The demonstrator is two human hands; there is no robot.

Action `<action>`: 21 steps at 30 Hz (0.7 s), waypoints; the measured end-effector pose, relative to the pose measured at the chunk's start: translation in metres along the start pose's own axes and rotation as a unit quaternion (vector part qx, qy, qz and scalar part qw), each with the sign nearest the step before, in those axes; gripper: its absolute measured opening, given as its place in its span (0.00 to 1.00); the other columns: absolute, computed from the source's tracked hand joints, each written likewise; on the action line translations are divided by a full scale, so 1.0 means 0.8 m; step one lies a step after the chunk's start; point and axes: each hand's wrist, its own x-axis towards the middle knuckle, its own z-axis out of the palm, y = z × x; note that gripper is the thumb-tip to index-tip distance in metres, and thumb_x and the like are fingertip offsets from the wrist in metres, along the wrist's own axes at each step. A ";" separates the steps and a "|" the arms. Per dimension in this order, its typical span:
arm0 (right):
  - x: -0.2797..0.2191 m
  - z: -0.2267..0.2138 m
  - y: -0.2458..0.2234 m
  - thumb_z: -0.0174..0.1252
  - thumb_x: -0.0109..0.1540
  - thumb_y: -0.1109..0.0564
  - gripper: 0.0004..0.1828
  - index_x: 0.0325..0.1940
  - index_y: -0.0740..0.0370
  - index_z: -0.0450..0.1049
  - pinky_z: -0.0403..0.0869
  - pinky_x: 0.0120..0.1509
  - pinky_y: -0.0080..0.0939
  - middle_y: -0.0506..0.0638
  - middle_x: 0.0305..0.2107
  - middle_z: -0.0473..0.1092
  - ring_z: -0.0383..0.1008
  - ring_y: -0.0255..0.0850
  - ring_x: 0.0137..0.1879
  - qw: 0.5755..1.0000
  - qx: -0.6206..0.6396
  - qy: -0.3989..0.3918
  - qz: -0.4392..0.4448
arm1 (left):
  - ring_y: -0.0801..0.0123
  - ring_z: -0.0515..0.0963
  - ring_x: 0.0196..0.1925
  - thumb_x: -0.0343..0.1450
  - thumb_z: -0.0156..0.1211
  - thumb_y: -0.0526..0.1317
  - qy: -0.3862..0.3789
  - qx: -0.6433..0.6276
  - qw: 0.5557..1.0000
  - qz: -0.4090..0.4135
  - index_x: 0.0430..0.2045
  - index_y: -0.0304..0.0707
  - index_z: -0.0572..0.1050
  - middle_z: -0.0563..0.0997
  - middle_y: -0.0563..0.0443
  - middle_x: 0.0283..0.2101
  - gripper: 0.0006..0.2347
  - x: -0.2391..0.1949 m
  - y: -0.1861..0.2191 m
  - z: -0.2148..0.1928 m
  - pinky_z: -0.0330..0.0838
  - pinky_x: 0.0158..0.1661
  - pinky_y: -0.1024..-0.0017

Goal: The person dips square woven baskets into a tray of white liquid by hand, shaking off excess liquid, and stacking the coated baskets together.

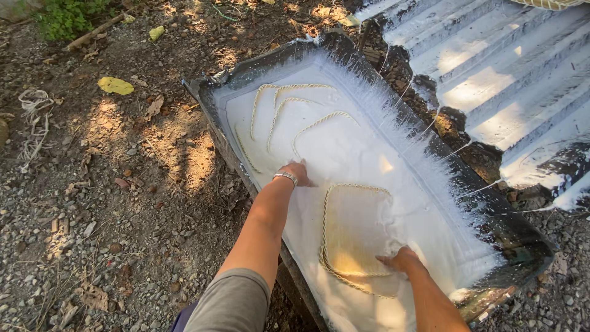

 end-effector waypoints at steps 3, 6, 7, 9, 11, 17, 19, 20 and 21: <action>-0.004 0.008 0.013 0.74 0.45 0.26 0.60 0.64 0.74 0.67 0.77 0.64 0.48 0.61 0.59 0.73 0.77 0.52 0.61 0.997 -0.067 -0.012 -0.030 | 0.52 0.73 0.68 0.66 0.61 0.62 0.015 0.015 0.999 0.044 0.62 0.44 0.70 0.73 0.43 0.66 0.33 -0.003 0.018 0.018 0.70 0.63 0.53; -0.001 0.008 0.024 0.73 0.47 0.29 0.52 0.61 0.71 0.72 0.75 0.66 0.49 0.62 0.59 0.72 0.75 0.54 0.63 0.996 -0.084 0.001 -0.037 | 0.50 0.77 0.65 0.69 0.59 0.63 -0.003 0.001 0.993 0.115 0.54 0.38 0.79 0.78 0.40 0.62 0.29 -0.020 0.043 0.034 0.73 0.61 0.54; 0.003 0.005 0.026 0.72 0.48 0.31 0.50 0.61 0.70 0.73 0.74 0.66 0.49 0.62 0.60 0.71 0.74 0.55 0.64 0.996 -0.080 0.009 -0.036 | 0.48 0.78 0.64 0.70 0.59 0.64 -0.018 -0.010 0.990 0.139 0.53 0.35 0.79 0.79 0.38 0.61 0.30 -0.026 0.054 0.038 0.73 0.61 0.54; 0.009 -0.007 0.034 0.73 0.47 0.33 0.50 0.62 0.70 0.71 0.73 0.67 0.50 0.63 0.60 0.71 0.73 0.56 0.64 0.998 -0.052 0.028 -0.027 | 0.50 0.74 0.64 0.69 0.58 0.63 -0.079 0.035 0.986 0.144 0.55 0.40 0.76 0.75 0.46 0.63 0.29 -0.046 0.071 0.062 0.69 0.61 0.50; 0.011 -0.025 0.045 0.74 0.47 0.35 0.51 0.64 0.70 0.70 0.73 0.67 0.51 0.65 0.60 0.71 0.72 0.57 0.65 0.998 -0.004 0.055 -0.018 | 0.51 0.74 0.64 0.69 0.57 0.62 -0.113 0.090 0.977 0.154 0.56 0.44 0.75 0.75 0.51 0.64 0.27 -0.058 0.086 0.080 0.69 0.60 0.48; -0.027 -0.094 0.060 0.77 0.45 0.41 0.53 0.67 0.70 0.66 0.71 0.67 0.54 0.69 0.60 0.69 0.71 0.60 0.66 0.975 0.136 0.167 -0.053 | 0.52 0.74 0.65 0.70 0.55 0.57 -0.086 0.069 0.984 0.142 0.59 0.45 0.74 0.74 0.49 0.65 0.25 -0.060 0.094 0.104 0.71 0.61 0.50; -0.058 -0.116 0.045 0.75 0.48 0.45 0.48 0.66 0.70 0.66 0.71 0.66 0.55 0.70 0.58 0.70 0.71 0.62 0.64 0.953 0.187 0.219 -0.099 | 0.54 0.71 0.68 0.70 0.55 0.56 -0.063 0.049 0.985 0.156 0.61 0.46 0.71 0.73 0.48 0.65 0.26 -0.064 0.091 0.101 0.68 0.62 0.52; -0.074 -0.128 0.032 0.74 0.50 0.46 0.44 0.64 0.70 0.67 0.72 0.65 0.56 0.71 0.57 0.70 0.71 0.64 0.63 0.948 0.184 0.232 -0.114 | 0.54 0.71 0.68 0.71 0.55 0.57 -0.040 0.049 0.982 0.180 0.61 0.43 0.71 0.73 0.46 0.66 0.26 -0.069 0.090 0.098 0.67 0.64 0.54; -0.091 -0.144 0.020 0.72 0.53 0.47 0.40 0.62 0.70 0.68 0.72 0.65 0.56 0.72 0.55 0.71 0.72 0.65 0.62 0.943 0.180 0.248 -0.129 | 0.53 0.71 0.69 0.72 0.54 0.57 -0.016 0.048 0.978 0.203 0.62 0.40 0.71 0.73 0.44 0.66 0.27 -0.075 0.091 0.092 0.66 0.65 0.57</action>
